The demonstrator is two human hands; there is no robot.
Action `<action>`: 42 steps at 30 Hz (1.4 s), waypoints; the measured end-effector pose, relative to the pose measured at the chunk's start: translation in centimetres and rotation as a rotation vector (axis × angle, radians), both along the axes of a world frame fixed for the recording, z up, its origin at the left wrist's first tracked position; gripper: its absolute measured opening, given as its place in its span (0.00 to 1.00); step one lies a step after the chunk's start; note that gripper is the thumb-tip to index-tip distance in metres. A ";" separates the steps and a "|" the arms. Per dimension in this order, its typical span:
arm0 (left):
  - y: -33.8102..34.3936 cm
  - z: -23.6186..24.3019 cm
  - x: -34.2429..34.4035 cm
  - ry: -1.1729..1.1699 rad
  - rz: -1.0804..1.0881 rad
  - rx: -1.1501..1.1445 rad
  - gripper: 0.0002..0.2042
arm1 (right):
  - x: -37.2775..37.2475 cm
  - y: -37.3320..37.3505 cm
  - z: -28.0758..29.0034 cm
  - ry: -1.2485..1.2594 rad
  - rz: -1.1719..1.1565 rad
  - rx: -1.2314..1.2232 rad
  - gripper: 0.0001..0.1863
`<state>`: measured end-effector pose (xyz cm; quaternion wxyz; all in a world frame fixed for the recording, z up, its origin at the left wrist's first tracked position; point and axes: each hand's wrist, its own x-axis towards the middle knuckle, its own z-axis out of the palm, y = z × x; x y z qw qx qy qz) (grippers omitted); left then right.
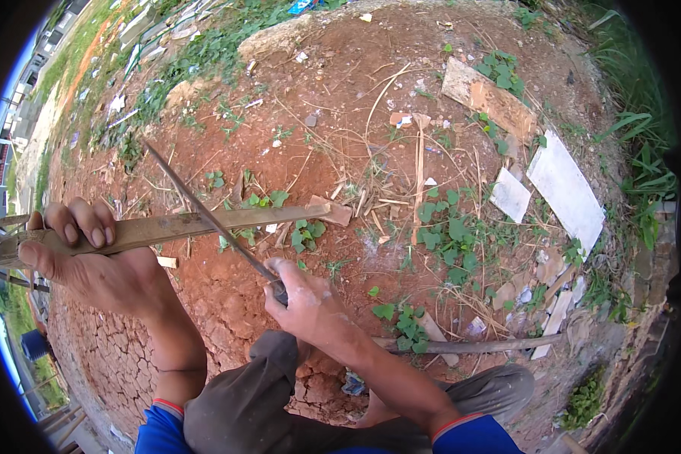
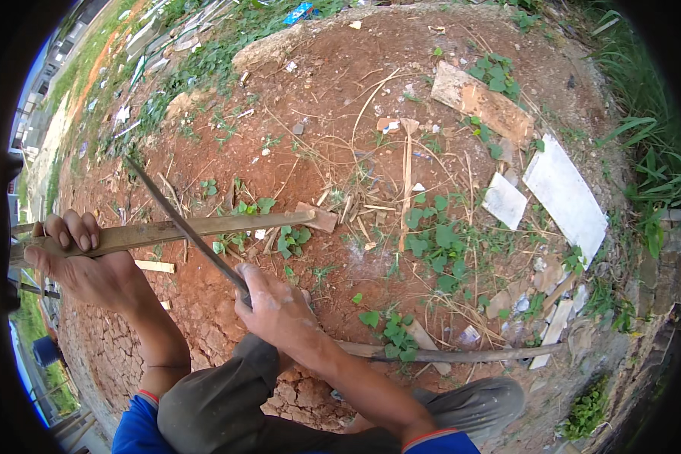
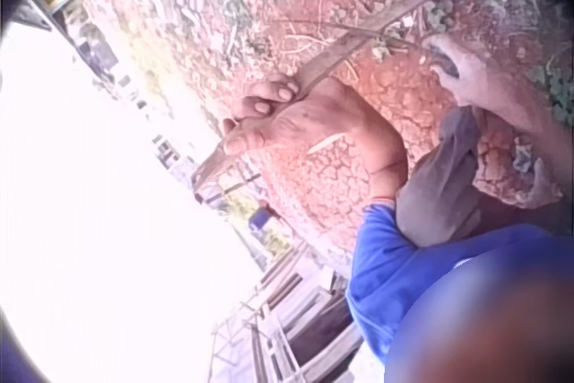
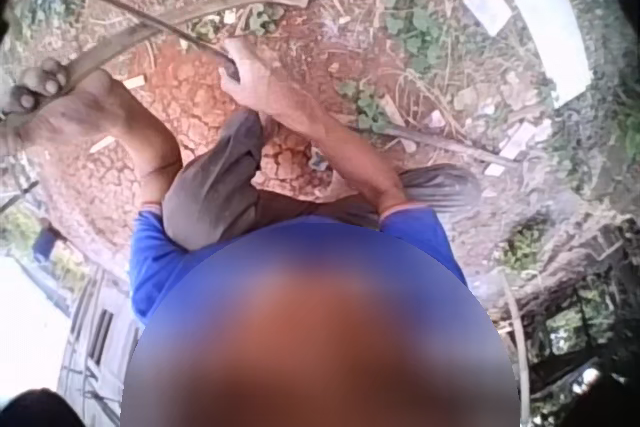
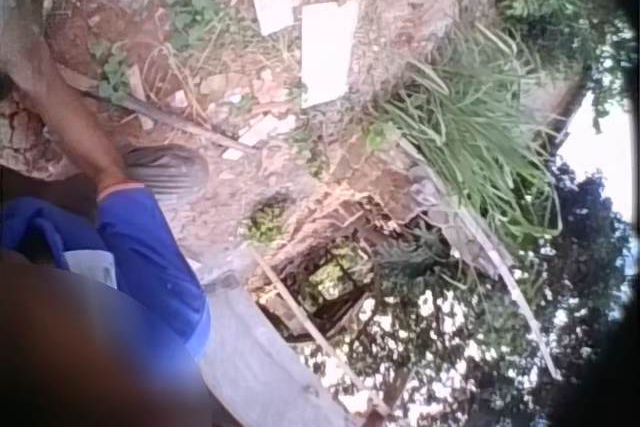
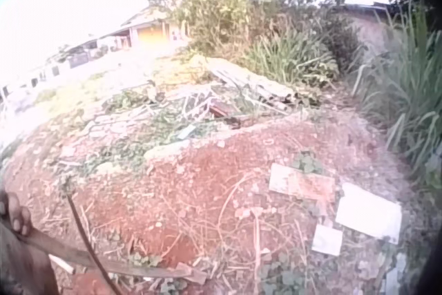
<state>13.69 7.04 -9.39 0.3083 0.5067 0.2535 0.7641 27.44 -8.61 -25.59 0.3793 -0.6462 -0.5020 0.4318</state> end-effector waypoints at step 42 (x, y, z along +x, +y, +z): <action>-2.3 -0.3 -0.3 -0.043 0.100 -0.010 0.24 | 4.7 1.3 -3.3 -0.334 0.128 -0.549 0.21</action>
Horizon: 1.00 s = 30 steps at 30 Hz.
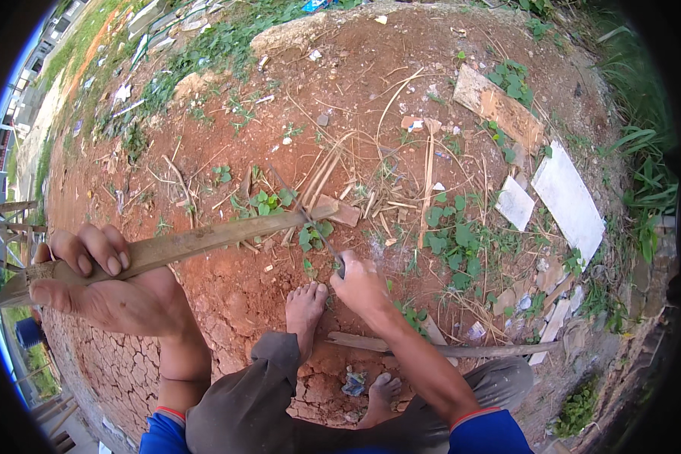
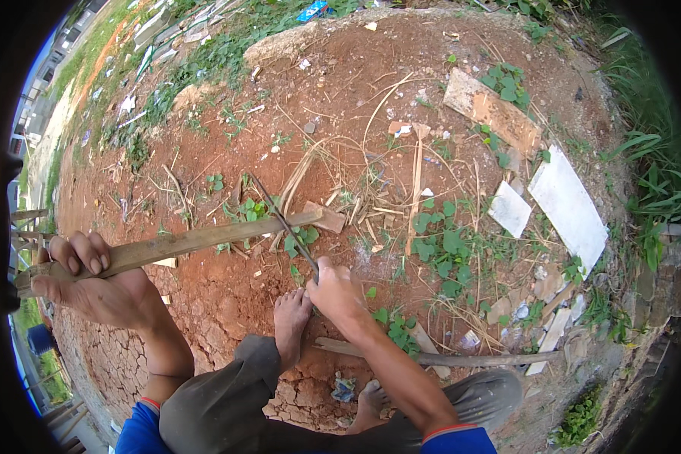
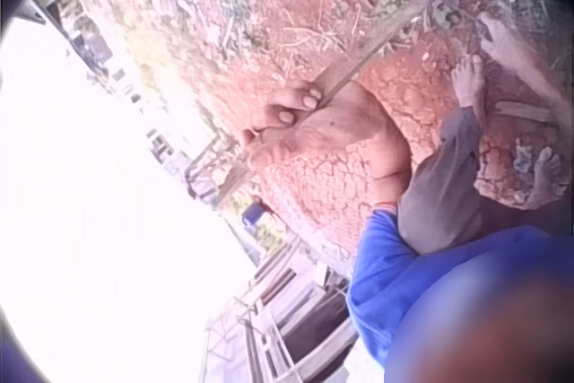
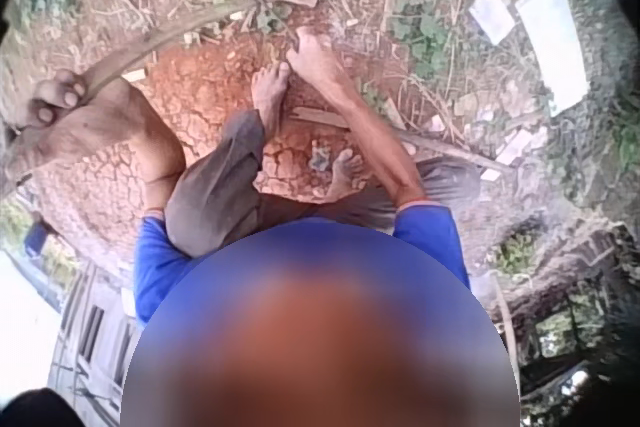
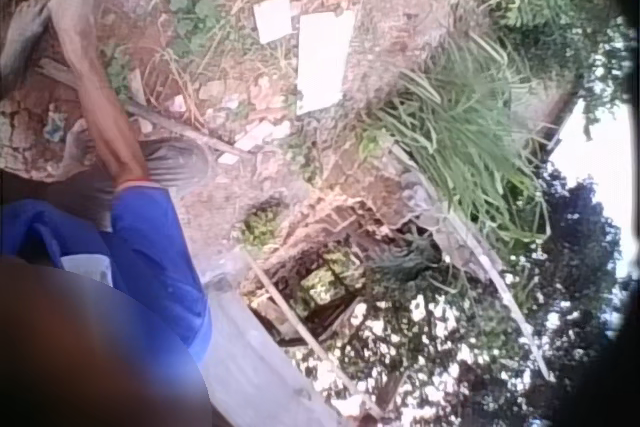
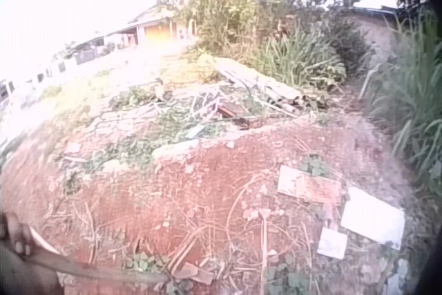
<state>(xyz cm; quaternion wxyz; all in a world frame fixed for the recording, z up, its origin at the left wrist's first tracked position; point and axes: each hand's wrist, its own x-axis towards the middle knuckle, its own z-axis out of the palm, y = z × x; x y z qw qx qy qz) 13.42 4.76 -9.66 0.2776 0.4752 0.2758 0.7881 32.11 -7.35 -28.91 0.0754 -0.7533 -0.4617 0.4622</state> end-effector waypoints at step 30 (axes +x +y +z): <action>1.2 0.1 -0.9 0.005 -0.146 0.062 0.26 | 4.1 -2.6 -14.2 0.360 -0.284 0.158 0.25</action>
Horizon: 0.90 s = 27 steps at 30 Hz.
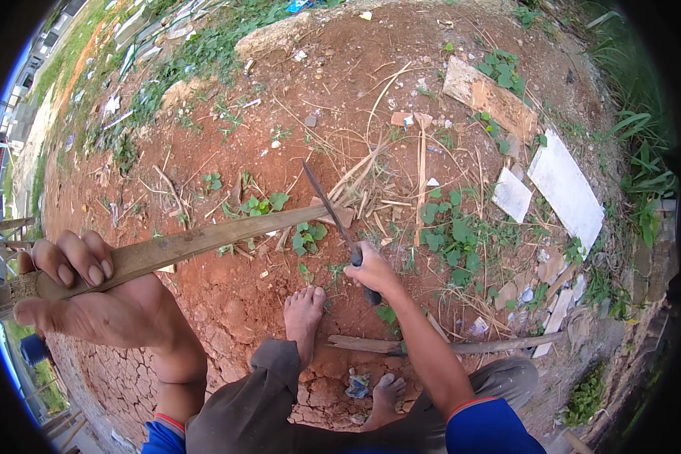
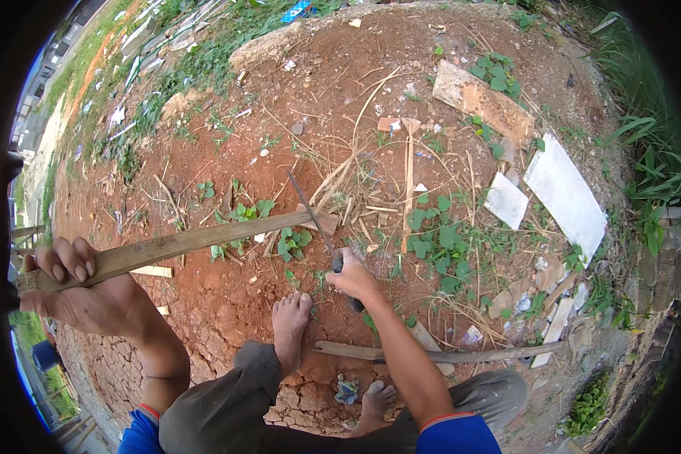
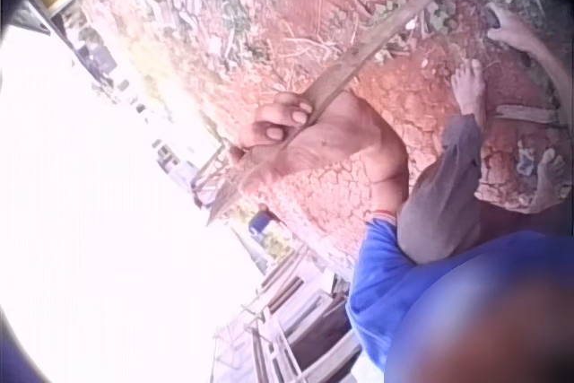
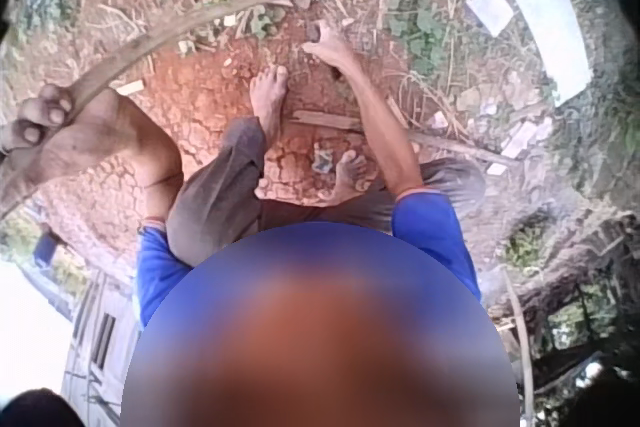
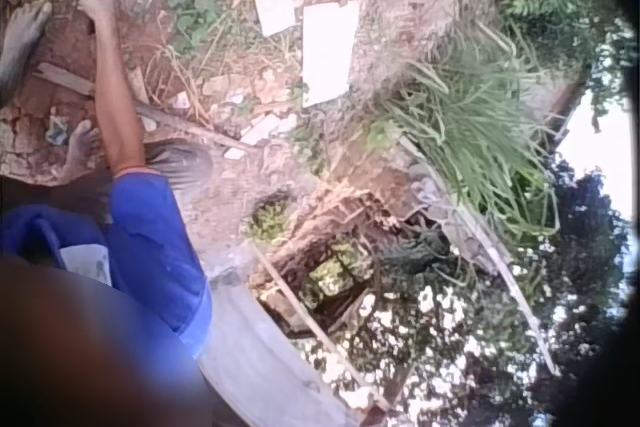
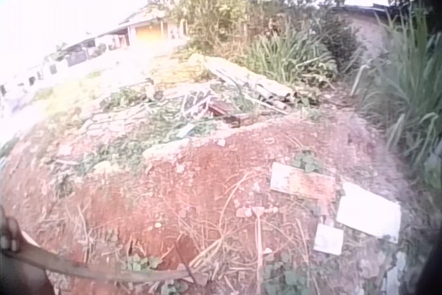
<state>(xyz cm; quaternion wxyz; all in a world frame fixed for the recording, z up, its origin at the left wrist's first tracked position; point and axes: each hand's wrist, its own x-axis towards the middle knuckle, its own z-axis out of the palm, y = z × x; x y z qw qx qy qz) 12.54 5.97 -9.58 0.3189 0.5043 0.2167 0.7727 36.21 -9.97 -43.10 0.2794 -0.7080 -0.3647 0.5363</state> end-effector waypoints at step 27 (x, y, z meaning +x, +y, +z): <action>1.8 0.4 5.5 0.124 0.089 -0.079 0.29 | 0.5 1.2 3.2 -0.025 -0.074 -0.375 0.18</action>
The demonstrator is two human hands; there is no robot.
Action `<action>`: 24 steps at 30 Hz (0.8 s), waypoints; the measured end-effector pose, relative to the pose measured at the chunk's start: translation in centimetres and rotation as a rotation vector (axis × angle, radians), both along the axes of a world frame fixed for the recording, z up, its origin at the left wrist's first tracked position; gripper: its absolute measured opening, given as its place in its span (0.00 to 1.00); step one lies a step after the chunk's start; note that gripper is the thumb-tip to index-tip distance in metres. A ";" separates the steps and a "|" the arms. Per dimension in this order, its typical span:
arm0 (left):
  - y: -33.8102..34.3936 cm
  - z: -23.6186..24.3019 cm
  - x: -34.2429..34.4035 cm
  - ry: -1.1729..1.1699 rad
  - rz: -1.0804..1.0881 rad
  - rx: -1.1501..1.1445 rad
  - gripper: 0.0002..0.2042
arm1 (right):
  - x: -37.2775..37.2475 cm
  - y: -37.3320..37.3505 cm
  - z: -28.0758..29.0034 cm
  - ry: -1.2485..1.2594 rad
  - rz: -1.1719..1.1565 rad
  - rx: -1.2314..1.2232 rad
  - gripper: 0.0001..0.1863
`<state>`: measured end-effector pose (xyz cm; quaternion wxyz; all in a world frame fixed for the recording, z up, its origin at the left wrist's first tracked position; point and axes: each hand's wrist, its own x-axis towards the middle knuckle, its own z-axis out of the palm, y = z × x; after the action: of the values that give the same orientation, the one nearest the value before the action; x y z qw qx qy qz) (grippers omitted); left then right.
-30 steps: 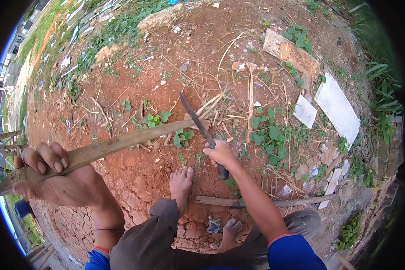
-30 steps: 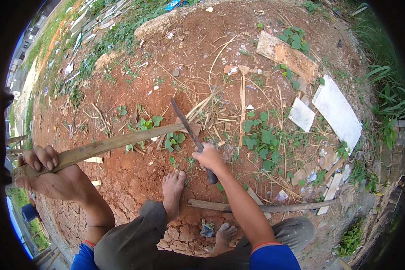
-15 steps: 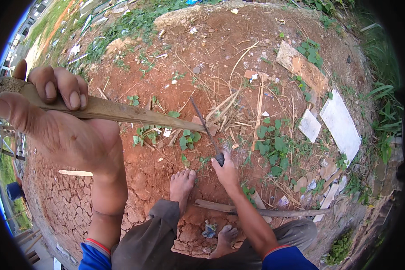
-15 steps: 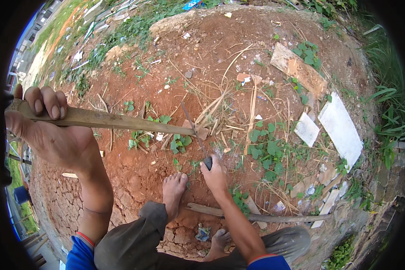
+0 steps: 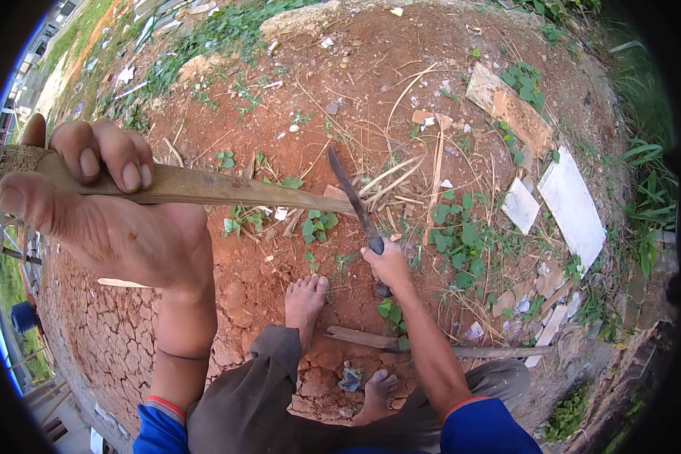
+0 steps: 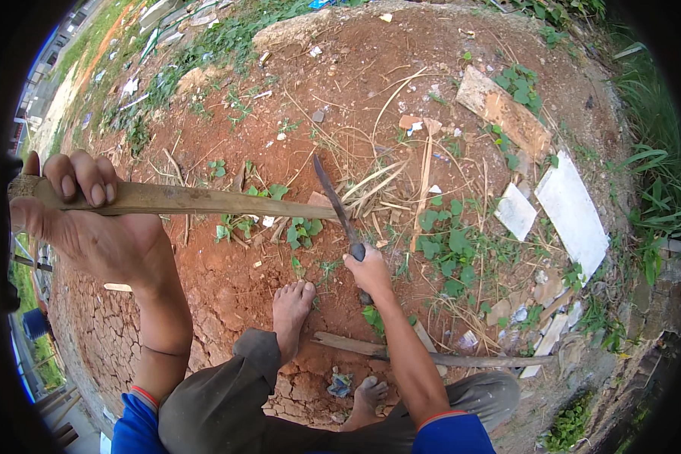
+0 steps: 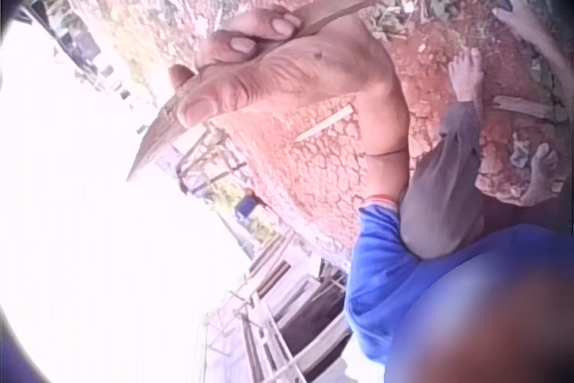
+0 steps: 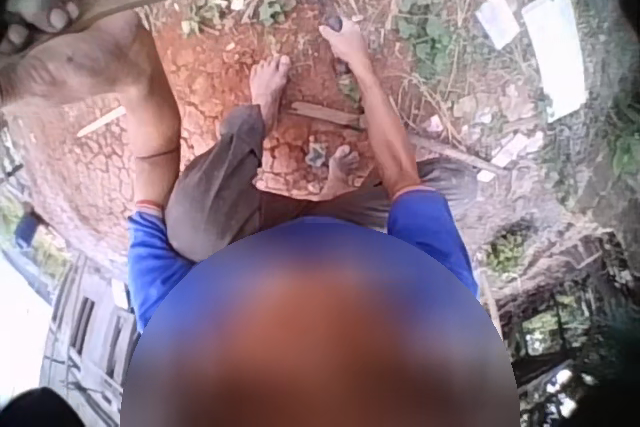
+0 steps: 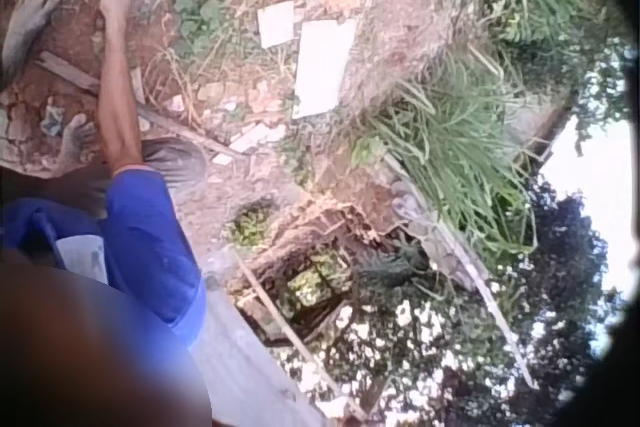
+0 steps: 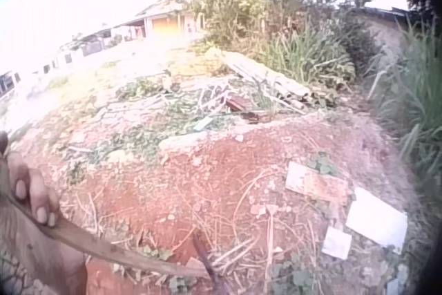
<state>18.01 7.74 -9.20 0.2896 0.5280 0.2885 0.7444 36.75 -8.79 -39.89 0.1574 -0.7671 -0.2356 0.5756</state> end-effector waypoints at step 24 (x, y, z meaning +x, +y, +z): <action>5.0 -1.5 -1.5 -0.031 0.145 0.052 0.29 | -0.6 -1.8 6.4 -0.246 -0.135 0.881 0.25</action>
<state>16.54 12.70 -10.71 0.2256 0.5015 0.3021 0.7787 36.17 -10.58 -33.49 0.4764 -0.7033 -0.4242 0.3138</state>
